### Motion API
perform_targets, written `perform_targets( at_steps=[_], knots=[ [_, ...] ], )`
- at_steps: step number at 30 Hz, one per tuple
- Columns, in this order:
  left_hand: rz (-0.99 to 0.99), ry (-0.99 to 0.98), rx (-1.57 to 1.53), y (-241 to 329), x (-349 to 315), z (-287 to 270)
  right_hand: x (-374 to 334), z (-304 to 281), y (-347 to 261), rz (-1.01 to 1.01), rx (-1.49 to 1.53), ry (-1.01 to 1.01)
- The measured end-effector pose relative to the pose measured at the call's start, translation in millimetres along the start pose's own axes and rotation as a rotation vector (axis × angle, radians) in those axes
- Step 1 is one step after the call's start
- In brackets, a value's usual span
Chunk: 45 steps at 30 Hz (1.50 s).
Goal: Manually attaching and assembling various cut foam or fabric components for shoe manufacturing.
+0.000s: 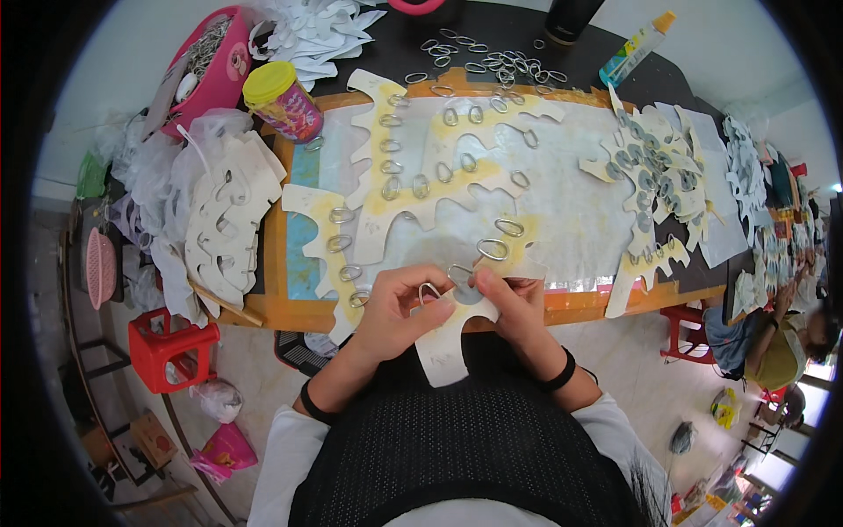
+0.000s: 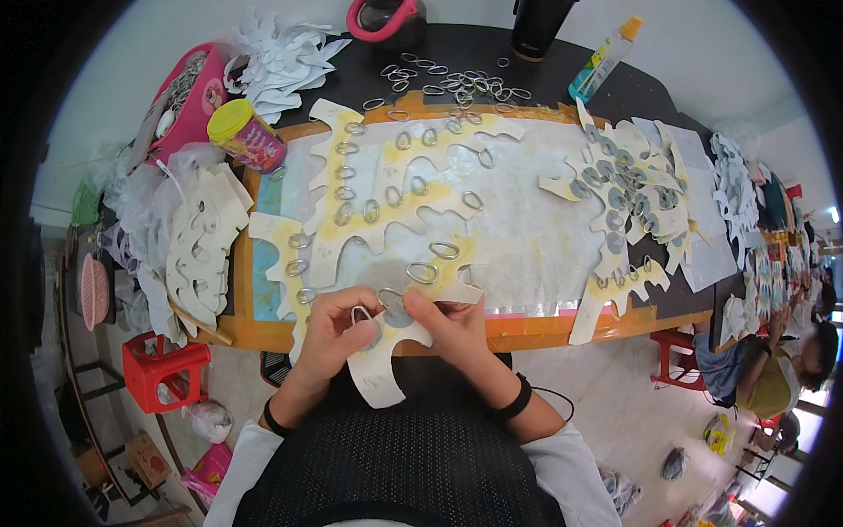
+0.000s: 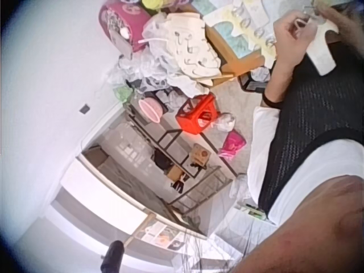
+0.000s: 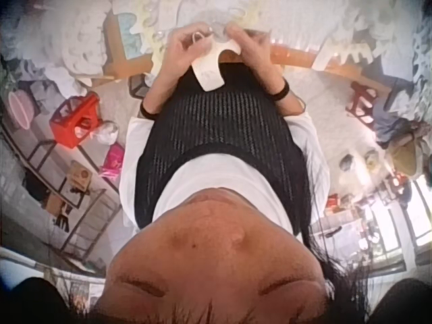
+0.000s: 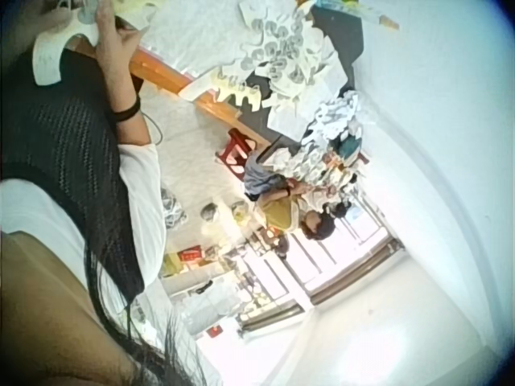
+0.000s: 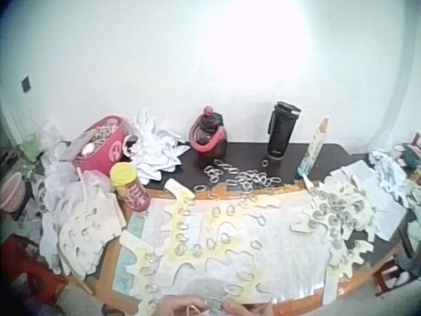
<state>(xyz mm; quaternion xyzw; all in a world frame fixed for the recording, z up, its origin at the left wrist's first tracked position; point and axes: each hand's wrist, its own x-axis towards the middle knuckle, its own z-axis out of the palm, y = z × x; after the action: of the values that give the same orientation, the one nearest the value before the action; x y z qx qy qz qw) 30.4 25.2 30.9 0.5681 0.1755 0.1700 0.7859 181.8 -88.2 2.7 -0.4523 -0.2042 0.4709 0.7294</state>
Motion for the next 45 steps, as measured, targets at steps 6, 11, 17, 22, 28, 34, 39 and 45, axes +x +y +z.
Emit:
perform_targets(
  at_steps=[6,11,17,22,28,34,39,45],
  knots=[
    [-0.06,0.088,-0.002,17,8,11,1,2,1,0.108,0.042,0.041],
    [-0.052,0.081,-0.083,1,12,4,1,-3,10,0.165,0.143,-0.105],
    [0.011,-0.147,0.184,5,16,-23,17,-7,-19,0.356,0.434,-0.245],
    [0.123,0.267,-0.129,10,23,-14,3,-4,-21,0.235,0.157,0.114],
    [0.442,0.219,0.272,12,-19,-15,7,0,-23,0.107,0.219,0.124],
    [-0.12,0.228,0.15,-20,9,39,4,11,-20,0.084,0.25,0.098],
    [0.049,0.48,0.005,-57,18,27,-4,5,-11,0.23,0.045,0.221],
    [0.019,0.431,-0.166,-28,16,33,7,-31,-22,-0.238,0.018,-0.101]
  ],
)
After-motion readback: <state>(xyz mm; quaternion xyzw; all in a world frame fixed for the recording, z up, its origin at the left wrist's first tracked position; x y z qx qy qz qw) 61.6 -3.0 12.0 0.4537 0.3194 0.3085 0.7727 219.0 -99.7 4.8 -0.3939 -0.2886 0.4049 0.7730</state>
